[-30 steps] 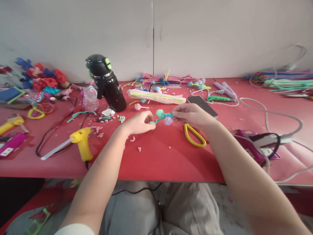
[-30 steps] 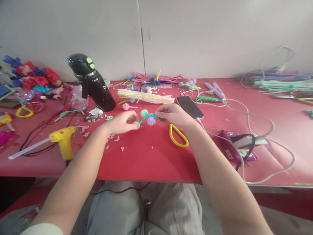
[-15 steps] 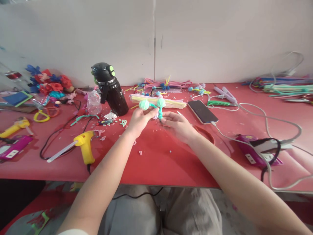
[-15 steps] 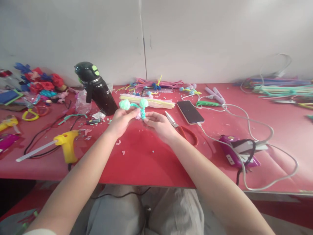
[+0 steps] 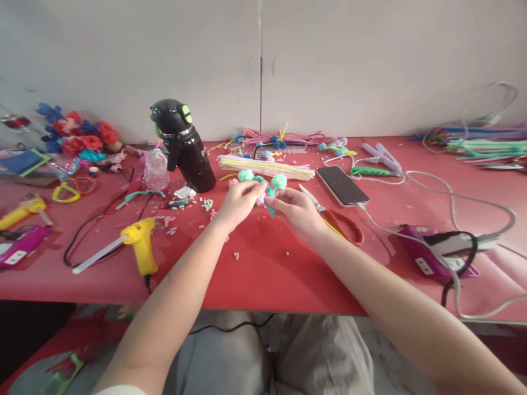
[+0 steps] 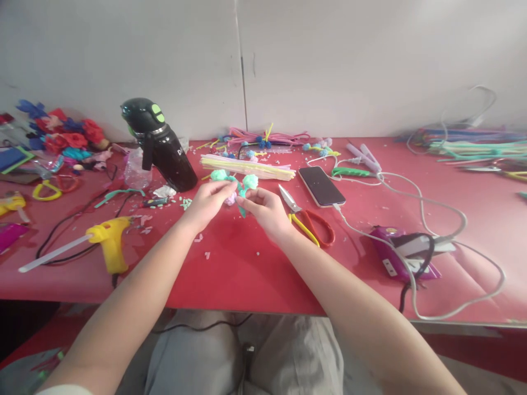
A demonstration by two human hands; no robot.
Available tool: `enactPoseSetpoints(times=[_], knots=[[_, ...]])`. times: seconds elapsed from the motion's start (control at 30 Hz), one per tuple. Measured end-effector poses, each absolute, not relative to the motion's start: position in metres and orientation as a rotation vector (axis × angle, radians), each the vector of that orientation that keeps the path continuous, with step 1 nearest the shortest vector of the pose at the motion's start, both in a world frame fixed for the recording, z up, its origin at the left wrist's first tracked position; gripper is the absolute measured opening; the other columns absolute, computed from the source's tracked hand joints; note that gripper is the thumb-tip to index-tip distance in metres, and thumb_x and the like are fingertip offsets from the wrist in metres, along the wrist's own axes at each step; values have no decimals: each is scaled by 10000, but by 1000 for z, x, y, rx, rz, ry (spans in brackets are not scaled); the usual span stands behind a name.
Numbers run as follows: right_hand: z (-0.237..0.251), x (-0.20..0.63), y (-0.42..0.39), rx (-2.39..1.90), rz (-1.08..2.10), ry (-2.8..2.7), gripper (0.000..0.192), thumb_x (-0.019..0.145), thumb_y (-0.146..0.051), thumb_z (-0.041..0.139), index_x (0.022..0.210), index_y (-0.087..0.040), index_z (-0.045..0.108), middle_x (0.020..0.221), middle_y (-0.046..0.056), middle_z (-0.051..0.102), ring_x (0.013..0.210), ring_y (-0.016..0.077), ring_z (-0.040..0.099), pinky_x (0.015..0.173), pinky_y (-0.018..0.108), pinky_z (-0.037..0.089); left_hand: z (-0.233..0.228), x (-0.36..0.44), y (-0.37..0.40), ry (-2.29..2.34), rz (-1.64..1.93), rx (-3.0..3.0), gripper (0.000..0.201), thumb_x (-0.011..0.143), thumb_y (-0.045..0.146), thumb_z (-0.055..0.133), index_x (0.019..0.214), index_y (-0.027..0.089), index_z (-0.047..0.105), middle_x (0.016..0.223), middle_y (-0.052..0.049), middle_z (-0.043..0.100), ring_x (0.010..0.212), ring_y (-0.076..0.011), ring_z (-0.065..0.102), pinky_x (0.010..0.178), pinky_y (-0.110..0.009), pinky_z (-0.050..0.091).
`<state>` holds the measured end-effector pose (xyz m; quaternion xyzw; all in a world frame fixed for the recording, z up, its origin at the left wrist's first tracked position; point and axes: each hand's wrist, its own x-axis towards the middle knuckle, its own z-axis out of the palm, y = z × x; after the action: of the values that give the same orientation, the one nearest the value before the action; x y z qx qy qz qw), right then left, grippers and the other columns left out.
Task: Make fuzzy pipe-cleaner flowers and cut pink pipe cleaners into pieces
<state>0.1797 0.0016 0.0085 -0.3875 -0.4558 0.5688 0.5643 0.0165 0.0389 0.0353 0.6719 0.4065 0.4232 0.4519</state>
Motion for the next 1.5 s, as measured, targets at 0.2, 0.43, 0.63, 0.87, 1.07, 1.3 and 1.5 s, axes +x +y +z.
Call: enactPoseSetpoints(times=[0.2, 0.43, 0.63, 0.87, 1.07, 1.3, 1.5], knots=[[8, 181, 3, -884, 1421, -936, 472, 574, -475, 981, 763, -208, 642, 720, -32, 634, 679, 112, 556, 678, 291, 435, 34, 18, 43, 969, 1092, 1335, 342, 838, 523, 756, 803, 186, 708, 818, -24, 660, 755, -156, 603, 691, -270, 496], [10, 186, 6, -795, 1455, -770, 477, 528, -420, 1011, 723, -218, 625, 755, -49, 598, 723, 99, 553, 729, 267, 470, 40, 20, 41, 813, 996, 990, 161, 713, 249, 756, 835, 144, 750, 848, -66, 750, 801, -180, 709, 820, -336, 576], [7, 188, 8, -850, 1379, -809, 482, 555, -473, 979, 722, -241, 590, 767, -40, 568, 696, 118, 495, 685, 287, 430, 31, 24, 34, 846, 923, 1358, 269, 688, 372, 901, 837, 171, 803, 883, -61, 775, 862, -192, 683, 851, -349, 538], [7, 189, 9, -841, 1373, -877, 429, 618, -516, 950, 676, -229, 636, 726, -26, 525, 678, 119, 458, 649, 297, 395, 33, 28, 31, 927, 1024, 1722, 317, 796, 468, 820, 789, 152, 798, 783, -48, 755, 789, -206, 656, 778, -322, 511], [8, 191, 9, -813, 1391, -857, 388, 624, -474, 961, 698, -229, 669, 721, -31, 547, 683, 111, 476, 655, 284, 409, 34, 31, 27, 972, 1090, 1822, 260, 859, 403, 762, 891, 149, 807, 927, -91, 803, 898, -243, 704, 819, -325, 531], [8, 189, 7, -813, 1363, -881, 347, 634, -483, 938, 734, -241, 710, 748, -25, 594, 691, 116, 490, 679, 292, 430, 27, 35, 25, 928, 1159, 1618, 394, 806, 544, 810, 925, 168, 825, 929, -78, 805, 918, -236, 709, 844, -332, 540], [14, 201, 15, -941, 1335, -830, 290, 673, -395, 887, 875, -275, 717, 973, 9, 715, 881, 168, 643, 773, 323, 505, 26, 24, 37, 1049, 1224, 1586, 313, 766, 502, 825, 794, 190, 807, 768, -27, 742, 783, -195, 634, 793, -328, 497]])
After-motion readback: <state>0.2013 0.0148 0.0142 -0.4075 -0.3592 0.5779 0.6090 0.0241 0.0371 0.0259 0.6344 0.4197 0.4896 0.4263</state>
